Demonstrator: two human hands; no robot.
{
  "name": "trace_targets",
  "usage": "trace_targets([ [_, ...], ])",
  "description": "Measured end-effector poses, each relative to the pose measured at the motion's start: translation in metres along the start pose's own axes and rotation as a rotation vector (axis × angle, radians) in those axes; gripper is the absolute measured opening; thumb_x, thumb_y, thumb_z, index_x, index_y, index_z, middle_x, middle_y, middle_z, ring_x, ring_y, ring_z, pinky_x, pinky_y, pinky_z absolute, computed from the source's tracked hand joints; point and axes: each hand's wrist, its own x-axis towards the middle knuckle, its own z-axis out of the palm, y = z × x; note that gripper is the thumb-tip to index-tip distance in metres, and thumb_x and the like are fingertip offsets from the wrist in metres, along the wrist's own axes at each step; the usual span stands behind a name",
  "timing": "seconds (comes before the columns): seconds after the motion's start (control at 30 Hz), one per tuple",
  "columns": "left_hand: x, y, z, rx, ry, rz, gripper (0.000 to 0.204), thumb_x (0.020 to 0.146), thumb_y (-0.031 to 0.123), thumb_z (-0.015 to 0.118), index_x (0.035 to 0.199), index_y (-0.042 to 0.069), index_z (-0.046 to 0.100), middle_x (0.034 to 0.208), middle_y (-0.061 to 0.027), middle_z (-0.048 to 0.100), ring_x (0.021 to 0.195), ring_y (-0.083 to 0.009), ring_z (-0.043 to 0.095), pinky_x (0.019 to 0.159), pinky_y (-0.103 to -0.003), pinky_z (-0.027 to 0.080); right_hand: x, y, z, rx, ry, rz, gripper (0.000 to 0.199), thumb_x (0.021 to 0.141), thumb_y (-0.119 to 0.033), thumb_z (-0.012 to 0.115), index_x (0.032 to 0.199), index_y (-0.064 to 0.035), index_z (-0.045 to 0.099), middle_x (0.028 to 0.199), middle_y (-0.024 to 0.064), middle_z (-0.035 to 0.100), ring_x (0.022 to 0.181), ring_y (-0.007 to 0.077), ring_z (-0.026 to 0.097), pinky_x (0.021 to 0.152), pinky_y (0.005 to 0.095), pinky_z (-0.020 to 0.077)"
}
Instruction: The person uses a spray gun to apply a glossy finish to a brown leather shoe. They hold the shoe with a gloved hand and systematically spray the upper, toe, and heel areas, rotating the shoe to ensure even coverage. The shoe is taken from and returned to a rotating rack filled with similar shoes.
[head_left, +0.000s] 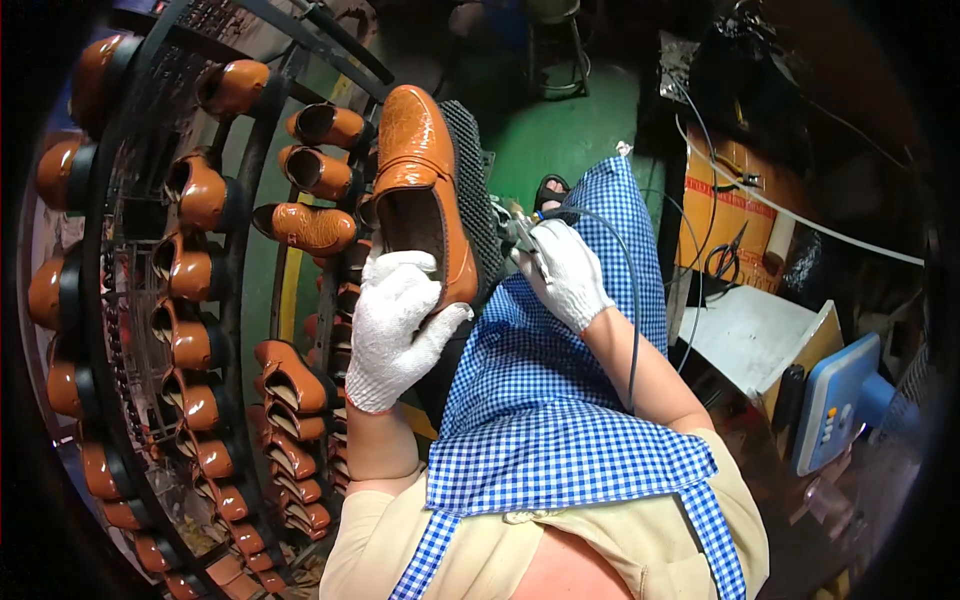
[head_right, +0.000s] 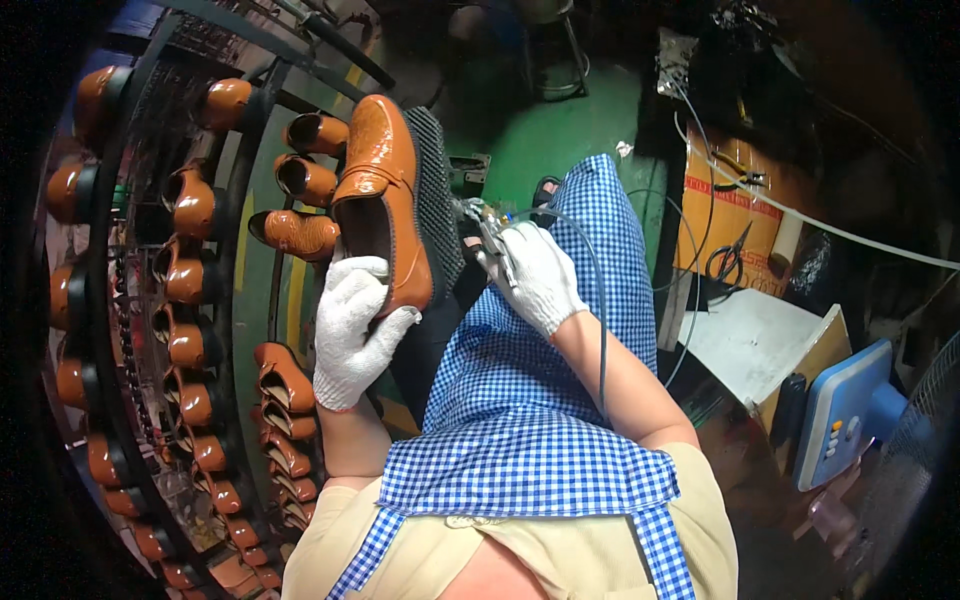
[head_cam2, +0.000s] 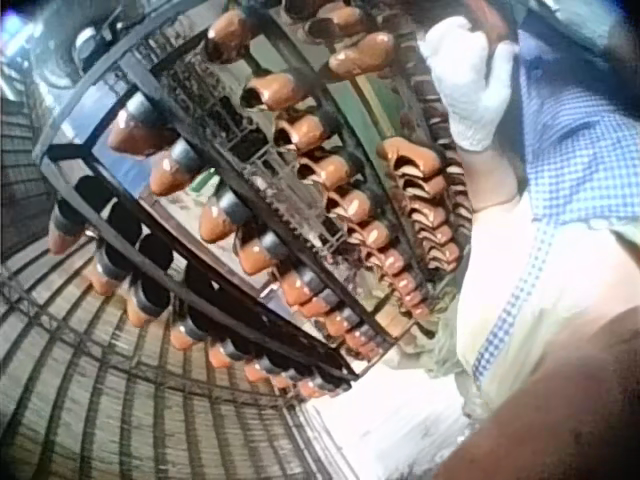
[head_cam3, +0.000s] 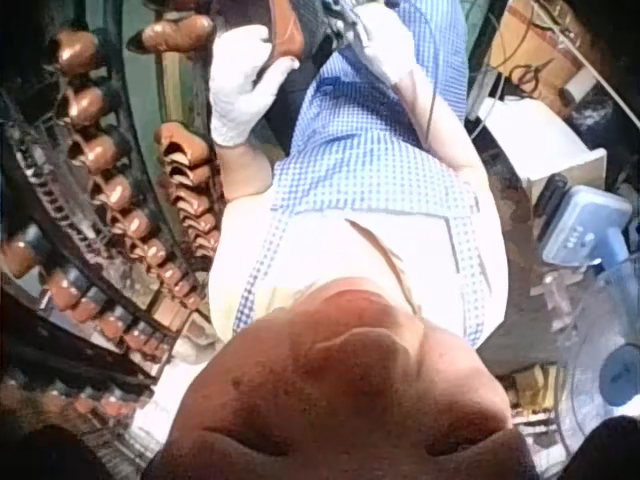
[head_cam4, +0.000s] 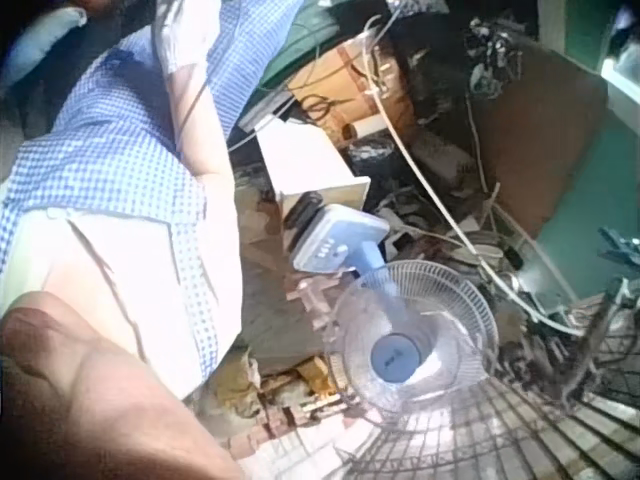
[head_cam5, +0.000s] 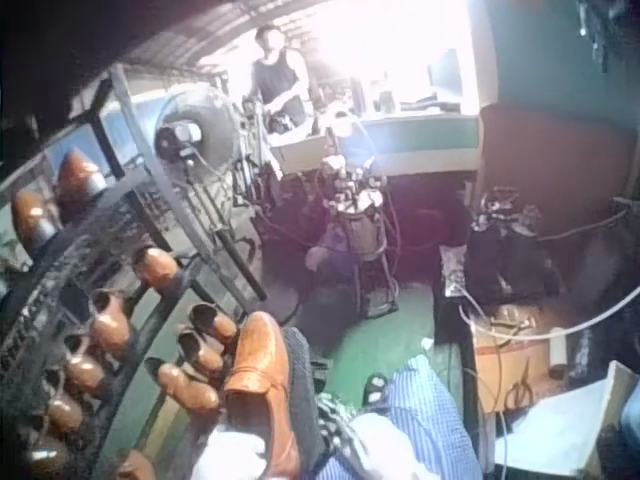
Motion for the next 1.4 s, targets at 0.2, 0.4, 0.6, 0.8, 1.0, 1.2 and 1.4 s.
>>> trace_targets([
  [0.2, 0.001, 0.008, 0.007, 0.059, 0.042, -0.027, 0.028, 0.073, 0.010, 0.087, 0.094, 0.003, 0.070, 0.093, -0.0108, 0.066, 0.109, -0.0364, 0.064, 0.107, -0.053, 0.042, 0.006, 0.031, 0.047, -0.001, 0.004, 0.001, 0.025, 0.091, -0.029, 0.075, 0.105, -0.0091, 0.070, 0.090, 0.0139, 0.066, 0.082, 0.0334, 0.069, 0.070, 0.0440, 0.0569],
  [0.4, -0.021, 0.012, 0.018, 0.125, 0.219, -0.039, 0.043, 0.079, 0.000, 0.082, 0.118, 0.005, 0.065, 0.118, -0.0124, 0.065, 0.123, -0.0357, 0.061, 0.119, -0.057, 0.038, -0.010, 0.042, 0.057, 0.108, -0.086, -0.101, 0.026, 0.088, -0.027, 0.077, 0.101, -0.0076, 0.066, 0.097, 0.0129, 0.065, 0.088, 0.0340, 0.068, 0.076, 0.0445, 0.0565],
  [0.6, -0.029, 0.016, 0.003, 0.141, 0.192, -0.027, 0.046, 0.077, -0.009, 0.078, 0.118, 0.008, 0.069, 0.118, -0.0119, 0.067, 0.116, -0.0344, 0.063, 0.103, -0.048, 0.050, -0.017, 0.019, -0.016, 0.218, -0.129, 0.052, 0.023, 0.093, -0.028, 0.076, 0.105, -0.0096, 0.069, 0.097, 0.0107, 0.063, 0.084, 0.0305, 0.068, 0.072, 0.0405, 0.0580],
  [0.8, -0.023, 0.024, -0.007, 0.235, 0.125, -0.013, 0.042, 0.074, -0.009, 0.080, 0.112, 0.008, 0.072, 0.110, -0.0109, 0.068, 0.106, -0.0324, 0.065, 0.093, -0.043, 0.052, -0.015, -0.002, -0.057, 0.665, -0.156, 0.041, 0.018, 0.098, -0.020, 0.069, 0.107, -0.0048, 0.069, 0.093, 0.0135, 0.063, 0.085, 0.0328, 0.066, 0.075, 0.0407, 0.0542],
  [1.0, -0.024, 0.020, -0.010, 0.231, 0.120, -0.038, 0.038, 0.076, -0.007, 0.081, 0.110, 0.008, 0.072, 0.110, -0.0108, 0.068, 0.104, -0.0313, 0.065, 0.092, -0.042, 0.052, -0.011, -0.010, -0.057, 0.760, -0.274, 0.075, 0.024, 0.101, -0.028, 0.066, 0.108, -0.0054, 0.069, 0.092, 0.0109, 0.060, 0.081, 0.0270, 0.062, 0.073, 0.0365, 0.0495],
  [1.2, -0.029, 0.017, -0.011, 0.210, 0.126, -0.058, 0.037, 0.076, -0.008, 0.080, 0.108, 0.008, 0.072, 0.110, -0.0110, 0.069, 0.106, -0.0320, 0.066, 0.094, -0.044, 0.053, -0.008, -0.013, -0.053, 0.764, -0.245, 0.067, 0.021, 0.097, -0.026, 0.073, 0.101, -0.0073, 0.066, 0.084, 0.0119, 0.062, 0.075, 0.0335, 0.063, 0.067, 0.0412, 0.0507],
  [1.4, -0.020, 0.015, -0.016, 0.237, 0.118, -0.006, 0.041, 0.067, -0.007, 0.083, 0.103, 0.010, 0.075, 0.102, -0.0089, 0.071, 0.097, -0.0322, 0.069, 0.086, -0.042, 0.056, -0.004, -0.019, -0.045, 0.770, -0.190, 0.029, 0.019, 0.096, -0.025, 0.074, 0.097, -0.0077, 0.066, 0.082, 0.0116, 0.062, 0.073, 0.0329, 0.063, 0.065, 0.0400, 0.0505],
])
